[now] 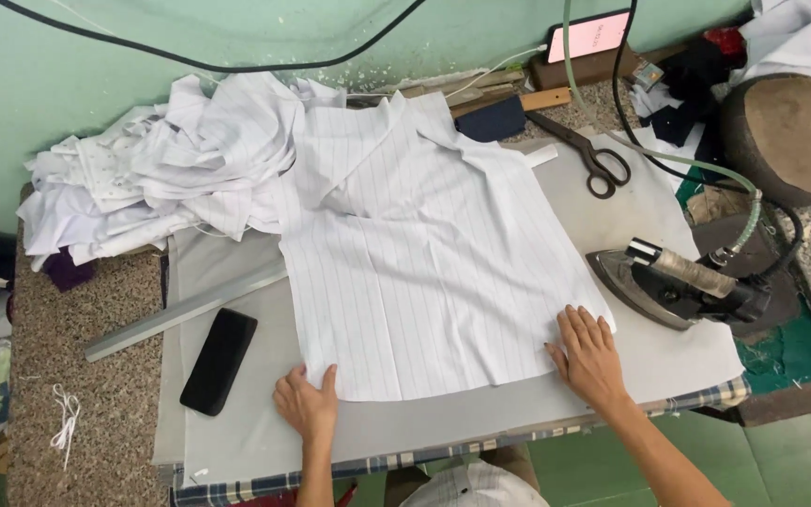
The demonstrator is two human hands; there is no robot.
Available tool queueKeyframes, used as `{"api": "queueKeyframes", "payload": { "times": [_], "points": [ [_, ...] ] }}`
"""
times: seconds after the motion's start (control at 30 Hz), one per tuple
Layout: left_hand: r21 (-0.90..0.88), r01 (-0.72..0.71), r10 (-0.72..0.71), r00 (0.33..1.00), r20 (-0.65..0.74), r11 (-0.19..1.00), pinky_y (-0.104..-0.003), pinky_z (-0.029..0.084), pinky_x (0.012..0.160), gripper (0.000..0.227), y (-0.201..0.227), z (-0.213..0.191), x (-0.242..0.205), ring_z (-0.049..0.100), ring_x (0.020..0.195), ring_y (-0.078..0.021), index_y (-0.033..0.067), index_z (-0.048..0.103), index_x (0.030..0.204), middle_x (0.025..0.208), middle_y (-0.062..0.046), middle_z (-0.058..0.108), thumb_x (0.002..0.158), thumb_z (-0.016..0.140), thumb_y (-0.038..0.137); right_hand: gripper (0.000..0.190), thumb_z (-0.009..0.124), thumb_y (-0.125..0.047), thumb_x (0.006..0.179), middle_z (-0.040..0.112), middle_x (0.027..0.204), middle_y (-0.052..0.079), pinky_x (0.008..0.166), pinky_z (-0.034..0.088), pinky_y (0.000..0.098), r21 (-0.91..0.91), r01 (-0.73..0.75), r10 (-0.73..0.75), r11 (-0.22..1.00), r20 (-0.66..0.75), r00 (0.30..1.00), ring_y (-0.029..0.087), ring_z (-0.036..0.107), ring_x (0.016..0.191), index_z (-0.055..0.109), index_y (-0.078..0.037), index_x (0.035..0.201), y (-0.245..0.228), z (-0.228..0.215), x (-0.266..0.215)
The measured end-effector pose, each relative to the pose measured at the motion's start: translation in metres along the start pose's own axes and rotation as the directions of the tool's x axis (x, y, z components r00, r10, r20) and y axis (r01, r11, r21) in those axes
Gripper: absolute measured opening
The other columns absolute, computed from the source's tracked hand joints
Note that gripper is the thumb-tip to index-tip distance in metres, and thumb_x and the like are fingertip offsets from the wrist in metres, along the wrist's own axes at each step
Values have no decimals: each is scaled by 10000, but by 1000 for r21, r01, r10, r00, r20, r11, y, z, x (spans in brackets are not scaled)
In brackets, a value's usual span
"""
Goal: The person irons a white striped shirt on a work table using a steam iron, then trims the shirt's edges with scissors. The person repeatedly smooths the fabric, irons different sections, and cuts along the side seams and bottom hem.
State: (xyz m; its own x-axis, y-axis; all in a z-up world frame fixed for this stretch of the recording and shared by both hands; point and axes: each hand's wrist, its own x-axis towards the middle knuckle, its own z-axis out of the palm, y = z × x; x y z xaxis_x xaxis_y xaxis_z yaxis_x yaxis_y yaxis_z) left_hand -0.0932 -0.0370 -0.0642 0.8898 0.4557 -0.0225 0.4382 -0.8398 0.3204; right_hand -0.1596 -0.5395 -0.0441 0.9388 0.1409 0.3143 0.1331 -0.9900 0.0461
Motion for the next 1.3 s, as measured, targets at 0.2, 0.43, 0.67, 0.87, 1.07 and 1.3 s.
{"api": "queueKeyframes", "payload": {
  "times": [0.2, 0.43, 0.67, 0.87, 1.07, 1.3],
  "points": [
    [-130, 216, -159, 921, 355, 968, -422, 516, 864, 381, -23, -36, 11, 680, 1015, -288, 81, 758, 993, 1103, -101, 729, 960, 618, 434, 711, 407, -588, 987, 561, 1504, 86, 1249, 313, 546, -73, 21, -12, 997, 124, 992, 290, 440, 1479, 504, -95, 1490, -9, -9, -41],
    [-224, 398, -264, 848, 460, 890, -395, 529, 920, 538, -30, -75, -10, 668, 1066, -288, 65, 596, 1282, 1192, -139, 697, 917, 679, 452, 668, 476, -527, 989, 505, 1540, 115, 1227, 340, 544, 24, 45, -47, 999, 94, 994, 312, 430, 1478, 451, -89, 1493, -22, -33, -67],
    [-35, -439, 433, 894, -115, 898, -528, 438, 1069, 419, 33, -79, 1, 580, 1277, -382, 6, 612, 1337, 1339, -237, 631, 1032, 607, 293, 639, 460, -523, 1026, 536, 1538, 116, 1236, 316, 479, 48, -126, 119, 991, 118, 986, 267, 455, 1467, 491, -95, 1499, -10, -12, 14],
    [-196, -340, 383, 886, 260, 920, -515, 284, 1215, 550, 82, -96, 63, 469, 1422, -402, -17, 429, 1529, 1480, -300, 526, 1142, 333, 362, 776, 240, -641, 1075, 504, 1586, 98, 1276, 206, 459, -6, -342, 315, 940, 404, 859, 222, 414, 1506, 313, -114, 1639, 0, 16, 86],
    [96, -438, 395, 870, 294, 894, -556, 159, 1254, 638, 63, -75, 65, 368, 1509, -384, 72, 412, 1574, 1574, -215, 470, 1107, 317, 497, 832, 143, -694, 1083, 393, 1660, 123, 1277, 90, 527, -136, -340, 360, 930, 508, 783, 286, 259, 1581, 272, -116, 1667, -27, 8, 91],
    [283, -420, 434, 901, 13, 862, -615, 205, 1229, 733, 32, -38, 46, 418, 1463, -455, 50, 500, 1526, 1537, -276, 499, 1044, 436, 599, 730, 269, -596, 1104, 377, 1668, 183, 1272, 141, 548, -87, -382, 383, 920, 406, 830, 348, 266, 1580, 371, -94, 1624, -55, -3, 78]
  ]
}}
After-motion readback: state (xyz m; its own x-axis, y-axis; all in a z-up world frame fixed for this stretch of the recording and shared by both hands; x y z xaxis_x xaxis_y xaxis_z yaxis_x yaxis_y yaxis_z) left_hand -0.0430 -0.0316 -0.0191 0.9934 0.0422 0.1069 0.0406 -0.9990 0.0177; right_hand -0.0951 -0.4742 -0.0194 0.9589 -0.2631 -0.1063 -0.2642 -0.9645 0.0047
